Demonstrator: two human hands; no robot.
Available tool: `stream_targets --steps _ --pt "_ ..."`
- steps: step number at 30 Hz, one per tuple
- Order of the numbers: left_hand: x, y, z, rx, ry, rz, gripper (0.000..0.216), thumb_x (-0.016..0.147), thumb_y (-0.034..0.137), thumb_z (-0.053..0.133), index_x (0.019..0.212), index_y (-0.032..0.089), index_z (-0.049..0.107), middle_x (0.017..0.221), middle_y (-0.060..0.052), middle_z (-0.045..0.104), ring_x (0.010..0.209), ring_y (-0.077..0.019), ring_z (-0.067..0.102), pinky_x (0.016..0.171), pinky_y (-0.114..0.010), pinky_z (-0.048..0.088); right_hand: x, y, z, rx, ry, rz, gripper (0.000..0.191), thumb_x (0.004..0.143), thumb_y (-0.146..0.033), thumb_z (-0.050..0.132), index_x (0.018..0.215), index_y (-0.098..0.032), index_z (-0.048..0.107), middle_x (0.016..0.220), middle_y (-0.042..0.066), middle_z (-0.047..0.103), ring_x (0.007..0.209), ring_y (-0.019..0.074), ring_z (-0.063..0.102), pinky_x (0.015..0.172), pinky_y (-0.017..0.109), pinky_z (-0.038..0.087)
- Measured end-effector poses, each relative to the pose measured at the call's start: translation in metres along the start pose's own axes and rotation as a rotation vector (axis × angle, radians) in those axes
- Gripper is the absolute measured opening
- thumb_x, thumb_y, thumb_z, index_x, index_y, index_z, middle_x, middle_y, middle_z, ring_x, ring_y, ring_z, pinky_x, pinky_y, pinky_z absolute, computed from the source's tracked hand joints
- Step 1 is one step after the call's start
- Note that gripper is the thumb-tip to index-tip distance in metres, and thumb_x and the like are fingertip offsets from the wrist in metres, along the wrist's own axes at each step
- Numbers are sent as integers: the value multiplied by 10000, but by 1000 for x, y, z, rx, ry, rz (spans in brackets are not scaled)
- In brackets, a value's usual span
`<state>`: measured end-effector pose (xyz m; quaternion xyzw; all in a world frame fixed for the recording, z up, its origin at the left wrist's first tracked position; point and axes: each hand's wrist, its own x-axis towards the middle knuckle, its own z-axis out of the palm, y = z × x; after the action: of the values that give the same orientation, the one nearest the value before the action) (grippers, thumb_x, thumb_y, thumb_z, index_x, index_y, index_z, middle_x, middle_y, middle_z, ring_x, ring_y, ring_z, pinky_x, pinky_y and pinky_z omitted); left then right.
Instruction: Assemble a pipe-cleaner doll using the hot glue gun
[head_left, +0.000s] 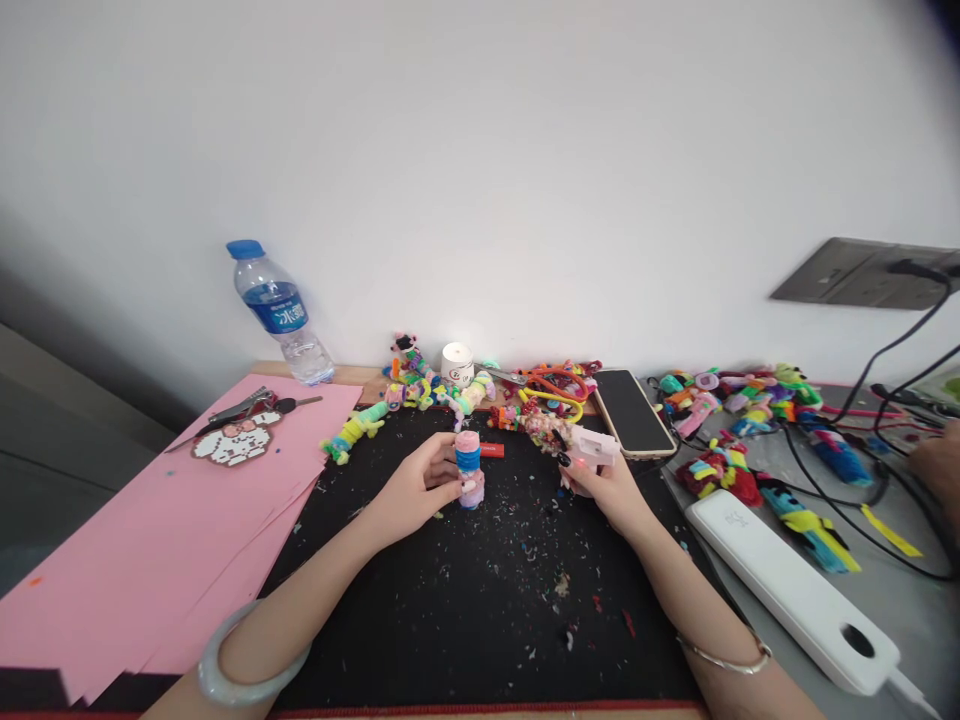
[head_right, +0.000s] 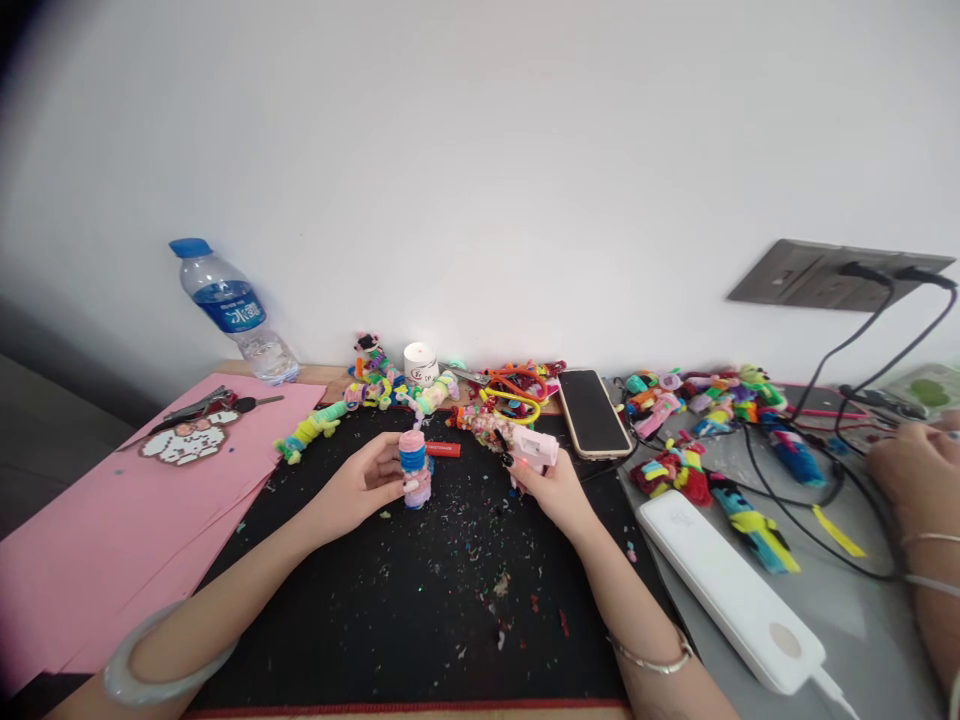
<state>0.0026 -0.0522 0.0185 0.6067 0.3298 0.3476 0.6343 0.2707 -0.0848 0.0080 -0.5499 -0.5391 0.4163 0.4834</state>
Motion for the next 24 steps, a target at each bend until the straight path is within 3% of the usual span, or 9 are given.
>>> stream_targets --steps 4,8,15,20,24 --pt "0 2 0 -26 27 29 334 751 201 641 1044 211 483 1018 -56 594 914 -194 605 833 -358 456 0 -1 0 -1 -10 20 270 729 -401 648 800 -159 550 600 -19 526 507 105 451 489 223 392" --pt "1 3 2 -53 147 53 324 699 169 672 954 221 479 872 -11 596 829 -170 613 767 -316 471 0 -3 1 -8 -8 30 289 726 -416 648 825 -160 556 604 -16 527 506 109 451 493 230 401" --pt "6 -4 -3 47 323 50 312 662 191 700 875 210 473 793 16 589 737 -140 594 703 -272 458 0 -1 0 -55 6 24 285 729 -418 635 835 -157 586 623 5 568 520 129 488 501 246 430" --pt "6 -7 -6 172 400 77 300 679 260 700 830 208 446 748 37 529 679 -119 535 650 -248 444 -2 -7 1 -196 23 -73 287 724 -312 634 963 -153 617 887 79 675 760 209 604 697 318 485" --pt "6 -4 -8 172 464 49 376 647 296 727 911 203 476 801 22 537 719 -134 539 662 -255 445 -5 -15 4 -338 -66 -147 226 743 -240 599 955 -165 621 901 64 678 763 203 621 688 296 484"
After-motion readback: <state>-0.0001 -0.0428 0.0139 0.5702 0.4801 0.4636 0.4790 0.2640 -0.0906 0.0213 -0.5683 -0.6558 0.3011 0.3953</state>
